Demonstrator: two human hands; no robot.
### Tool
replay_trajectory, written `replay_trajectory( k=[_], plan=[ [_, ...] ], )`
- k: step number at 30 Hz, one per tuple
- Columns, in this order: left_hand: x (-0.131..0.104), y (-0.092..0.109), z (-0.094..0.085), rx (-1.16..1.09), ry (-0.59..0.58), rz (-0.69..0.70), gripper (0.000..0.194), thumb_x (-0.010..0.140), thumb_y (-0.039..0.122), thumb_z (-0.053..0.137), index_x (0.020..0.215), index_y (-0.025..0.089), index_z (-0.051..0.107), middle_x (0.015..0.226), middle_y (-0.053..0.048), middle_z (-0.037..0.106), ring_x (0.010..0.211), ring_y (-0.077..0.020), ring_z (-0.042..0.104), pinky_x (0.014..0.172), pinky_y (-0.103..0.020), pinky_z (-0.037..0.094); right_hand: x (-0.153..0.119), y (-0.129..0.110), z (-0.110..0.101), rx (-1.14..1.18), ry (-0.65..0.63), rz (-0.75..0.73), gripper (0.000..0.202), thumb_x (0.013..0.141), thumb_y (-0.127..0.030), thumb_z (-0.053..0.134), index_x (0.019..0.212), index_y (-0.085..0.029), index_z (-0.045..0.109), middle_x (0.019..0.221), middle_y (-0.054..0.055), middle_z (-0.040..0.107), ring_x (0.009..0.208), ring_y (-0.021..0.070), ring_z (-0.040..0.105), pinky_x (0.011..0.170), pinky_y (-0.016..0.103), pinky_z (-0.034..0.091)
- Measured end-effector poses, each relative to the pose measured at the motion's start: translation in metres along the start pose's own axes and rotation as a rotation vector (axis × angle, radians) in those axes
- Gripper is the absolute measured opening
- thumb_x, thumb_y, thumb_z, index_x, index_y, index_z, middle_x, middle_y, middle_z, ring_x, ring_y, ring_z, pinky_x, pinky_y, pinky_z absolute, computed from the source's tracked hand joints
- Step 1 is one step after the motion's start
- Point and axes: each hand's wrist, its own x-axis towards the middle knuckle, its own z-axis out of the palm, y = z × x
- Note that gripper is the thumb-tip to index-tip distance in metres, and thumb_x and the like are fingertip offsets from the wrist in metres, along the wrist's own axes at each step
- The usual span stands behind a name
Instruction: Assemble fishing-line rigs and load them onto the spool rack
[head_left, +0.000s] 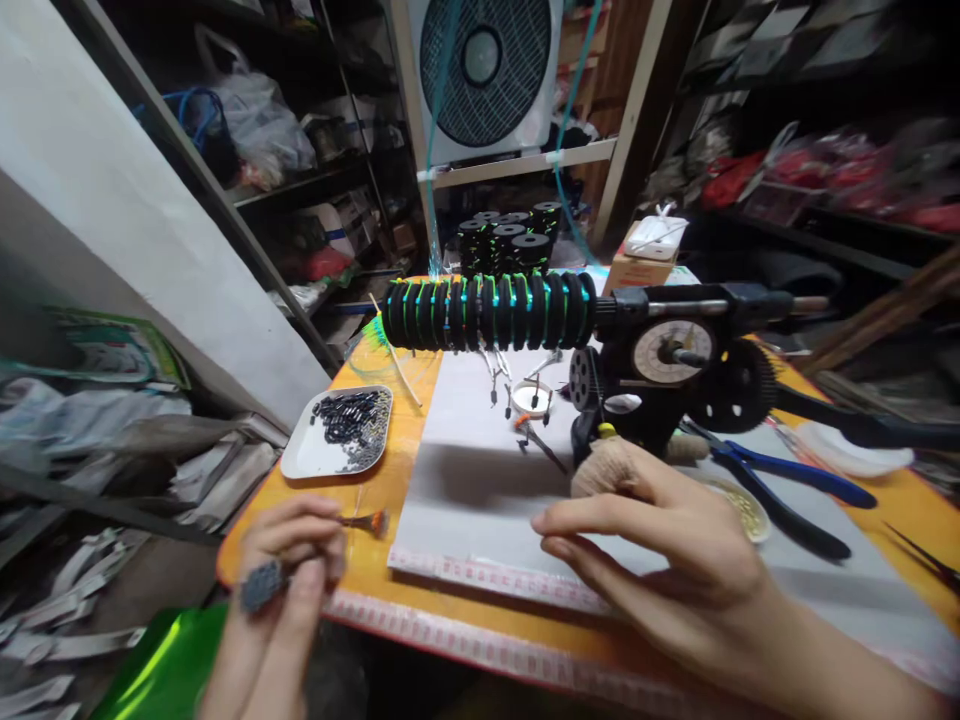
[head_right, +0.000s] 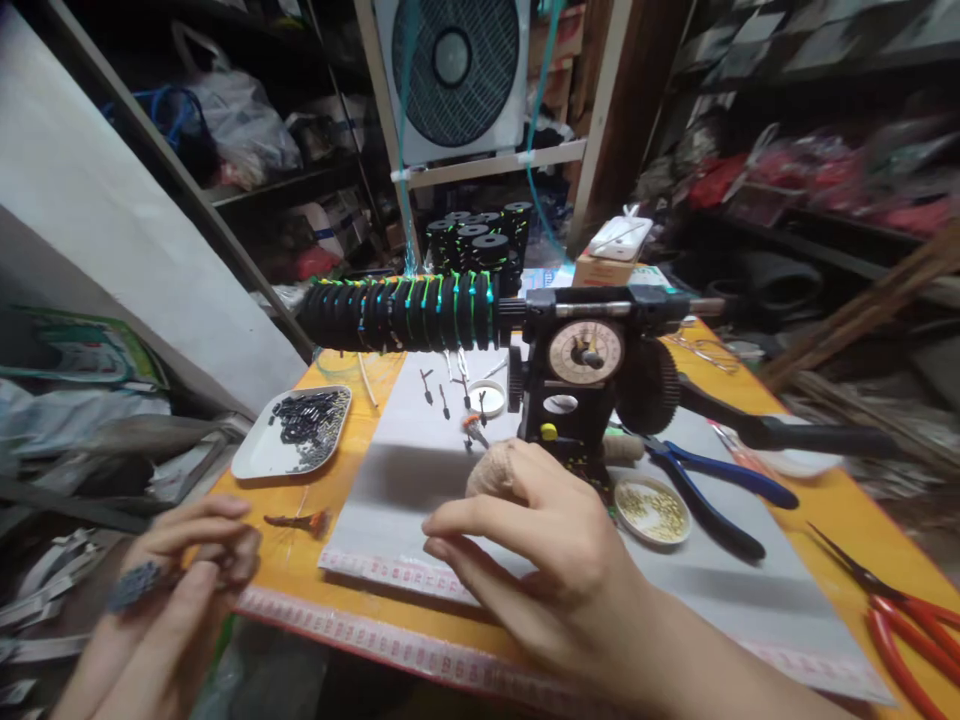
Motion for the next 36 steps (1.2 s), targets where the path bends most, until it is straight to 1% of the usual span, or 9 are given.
replay_trajectory(
  k=[5, 10, 14, 17, 20, 23, 27, 30, 36],
  plan=[
    [-0.035, 0.003, 0.059, -0.256, -0.334, -0.39, 0.032, 0.077, 0.051, 0.076, 0.078, 0.021, 0.065, 0.074, -0.001, 0.06, 0.057, -0.0116, 0.044, 0.057, -0.025, 0.042, 0.002, -0.004, 0.003, 0.194, -0.01, 0.034, 0.011, 0.088, -0.004, 0.062, 0.092, -0.011, 0.07, 0.084, 0.006, 0.062, 0.079, 0.0124, 0.06, 0.068, 0.022, 0.05],
    [-0.047, 0.009, 0.089, -0.237, -0.466, -0.438, 0.049, 0.076, 0.065, 0.069, 0.059, 0.021, 0.055, 0.056, 0.002, 0.05, 0.058, -0.0139, 0.045, 0.061, -0.026, 0.04, 0.003, -0.002, 0.006, 0.254, 0.014, 0.095, 0.009, 0.089, -0.009, 0.065, 0.091, -0.009, 0.075, 0.085, 0.008, 0.065, 0.08, 0.0125, 0.063, 0.069, 0.02, 0.052],
    [-0.051, 0.012, 0.094, -0.077, -0.427, -0.405, 0.049, 0.075, 0.071, 0.064, 0.065, 0.023, 0.064, 0.064, -0.002, 0.058, 0.067, -0.0201, 0.053, 0.066, -0.029, 0.042, 0.001, 0.002, 0.007, 0.248, 0.03, 0.106, 0.01, 0.089, -0.012, 0.068, 0.092, -0.009, 0.077, 0.085, 0.009, 0.067, 0.078, 0.0131, 0.063, 0.068, 0.022, 0.051],
    [-0.055, 0.011, 0.094, -0.01, -0.39, -0.354, 0.04, 0.079, 0.064, 0.065, 0.083, 0.025, 0.075, 0.084, -0.006, 0.07, 0.09, -0.0261, 0.06, 0.084, -0.032, 0.043, 0.002, -0.001, 0.007, 0.221, 0.03, 0.091, 0.01, 0.088, -0.01, 0.068, 0.091, -0.009, 0.077, 0.085, 0.01, 0.068, 0.081, 0.0146, 0.063, 0.071, 0.024, 0.051],
    [-0.058, 0.008, 0.095, -0.042, -0.329, -0.321, 0.033, 0.079, 0.055, 0.07, 0.094, 0.026, 0.075, 0.102, -0.007, 0.072, 0.107, -0.0277, 0.059, 0.097, -0.032, 0.039, 0.003, -0.006, 0.005, 0.2, 0.015, 0.111, 0.008, 0.086, -0.007, 0.066, 0.086, -0.007, 0.074, 0.082, 0.009, 0.067, 0.078, 0.0139, 0.061, 0.07, 0.024, 0.05],
    [-0.06, 0.006, 0.098, -0.128, -0.286, -0.369, 0.028, 0.082, 0.051, 0.07, 0.094, 0.026, 0.07, 0.088, -0.005, 0.068, 0.087, -0.0228, 0.06, 0.079, -0.03, 0.045, 0.003, -0.01, 0.005, 0.2, 0.024, 0.128, 0.009, 0.085, -0.004, 0.062, 0.082, -0.007, 0.07, 0.079, 0.008, 0.064, 0.076, 0.0129, 0.059, 0.067, 0.023, 0.05],
    [-0.062, 0.008, 0.103, -0.552, -0.264, -0.403, 0.024, 0.087, 0.047, 0.066, 0.083, 0.025, 0.058, 0.06, 0.005, 0.048, 0.055, -0.011, 0.043, 0.055, -0.021, 0.036, 0.0, -0.009, 0.007, 0.224, 0.031, 0.116, 0.009, 0.084, -0.003, 0.062, 0.084, -0.009, 0.069, 0.081, 0.007, 0.063, 0.077, 0.0128, 0.059, 0.068, 0.022, 0.05],
    [-0.063, 0.01, 0.105, -0.74, -0.199, -0.318, 0.02, 0.092, 0.04, 0.061, 0.081, 0.025, 0.054, 0.058, 0.006, 0.044, 0.051, -0.0087, 0.038, 0.05, -0.019, 0.031, -0.002, -0.009, 0.007, 0.221, 0.018, 0.108, 0.01, 0.086, -0.004, 0.063, 0.088, -0.011, 0.071, 0.085, 0.007, 0.063, 0.08, 0.0125, 0.06, 0.069, 0.021, 0.051],
    [-0.062, 0.005, 0.098, -0.693, -0.111, -0.148, 0.016, 0.094, 0.037, 0.058, 0.083, 0.026, 0.056, 0.056, 0.005, 0.046, 0.051, -0.0096, 0.04, 0.049, -0.02, 0.03, -0.002, -0.01, 0.007, 0.186, -0.033, 0.114, 0.013, 0.084, -0.003, 0.063, 0.089, -0.011, 0.071, 0.085, 0.006, 0.062, 0.081, 0.0121, 0.06, 0.07, 0.02, 0.05]
  ],
)
